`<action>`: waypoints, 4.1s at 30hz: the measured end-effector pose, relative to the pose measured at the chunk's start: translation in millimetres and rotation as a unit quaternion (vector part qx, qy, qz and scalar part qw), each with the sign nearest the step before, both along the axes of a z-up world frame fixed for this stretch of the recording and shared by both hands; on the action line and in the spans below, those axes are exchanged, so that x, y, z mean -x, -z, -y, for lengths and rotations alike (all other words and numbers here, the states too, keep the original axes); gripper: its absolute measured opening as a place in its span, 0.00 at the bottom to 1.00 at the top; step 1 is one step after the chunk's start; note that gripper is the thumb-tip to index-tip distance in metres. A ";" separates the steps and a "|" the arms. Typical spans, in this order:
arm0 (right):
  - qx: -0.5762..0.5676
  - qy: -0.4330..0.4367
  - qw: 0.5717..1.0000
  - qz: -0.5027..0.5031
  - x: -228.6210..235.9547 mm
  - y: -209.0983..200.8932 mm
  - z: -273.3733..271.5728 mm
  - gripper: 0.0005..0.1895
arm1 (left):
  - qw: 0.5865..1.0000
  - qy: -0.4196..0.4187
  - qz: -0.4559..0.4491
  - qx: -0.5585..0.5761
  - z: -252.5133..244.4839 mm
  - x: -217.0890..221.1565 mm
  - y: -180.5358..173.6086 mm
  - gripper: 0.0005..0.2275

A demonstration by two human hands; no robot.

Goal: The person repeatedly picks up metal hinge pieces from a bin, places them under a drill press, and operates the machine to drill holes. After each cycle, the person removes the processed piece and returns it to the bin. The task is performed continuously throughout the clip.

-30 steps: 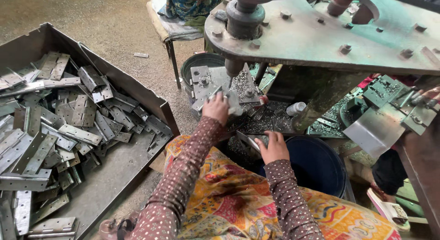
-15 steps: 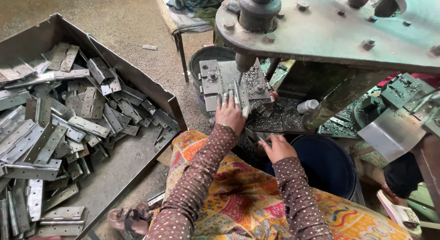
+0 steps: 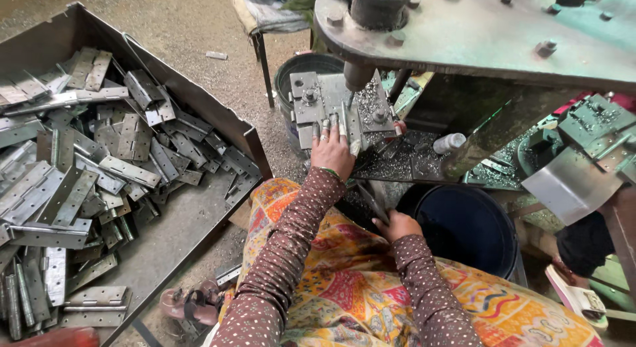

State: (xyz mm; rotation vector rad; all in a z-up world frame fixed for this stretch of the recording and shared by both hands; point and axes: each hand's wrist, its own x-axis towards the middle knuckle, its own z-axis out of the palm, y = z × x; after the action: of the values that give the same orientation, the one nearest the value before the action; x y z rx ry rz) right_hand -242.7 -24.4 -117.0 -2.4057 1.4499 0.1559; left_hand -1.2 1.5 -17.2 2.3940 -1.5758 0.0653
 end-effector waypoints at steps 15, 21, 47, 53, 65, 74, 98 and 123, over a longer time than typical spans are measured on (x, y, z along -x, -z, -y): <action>-0.010 -0.008 0.999 -0.047 -21.1 -53.7 8.7 0.21 | 0.999 -0.002 0.042 -0.024 30.0 -31.7 -4.3 0.19; -0.037 -0.004 0.996 -0.083 -19.1 -70.6 -2.3 0.20 | 0.997 -0.012 0.076 0.001 27.1 -19.5 6.0 0.17; -0.105 -0.007 0.983 -0.148 -40.8 -90.7 25.9 0.26 | 0.997 -0.019 0.065 -0.029 40.4 -27.8 8.3 0.12; -0.083 0.002 0.994 -0.078 -29.7 -67.7 12.3 0.22 | 0.998 -0.019 -0.025 -0.060 48.4 -39.1 -4.5 0.12; -0.031 -0.011 0.997 -0.072 -16.5 -44.2 14.1 0.24 | 0.989 0.008 0.102 0.105 20.4 -28.3 -2.2 0.15; -0.002 -0.015 0.998 -0.056 -19.2 -42.8 15.8 0.24 | 0.999 -0.030 -0.021 -0.035 41.8 -50.5 -15.8 0.13; 0.022 -0.016 0.990 -0.141 -4.5 -50.3 44.8 0.32 | 0.926 -0.374 0.027 0.052 -251.8 -231.4 95.5 0.18; 0.035 0.012 0.996 -0.079 -10.2 -64.6 10.1 0.26 | 0.895 -0.406 -0.030 0.181 -367.1 -237.2 97.0 0.10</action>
State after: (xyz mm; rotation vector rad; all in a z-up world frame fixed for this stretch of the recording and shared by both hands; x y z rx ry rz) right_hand -232.4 -34.5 -52.5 -2.4806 1.5767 0.3009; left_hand 236.0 368.5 -114.3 2.5148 -0.3835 0.4014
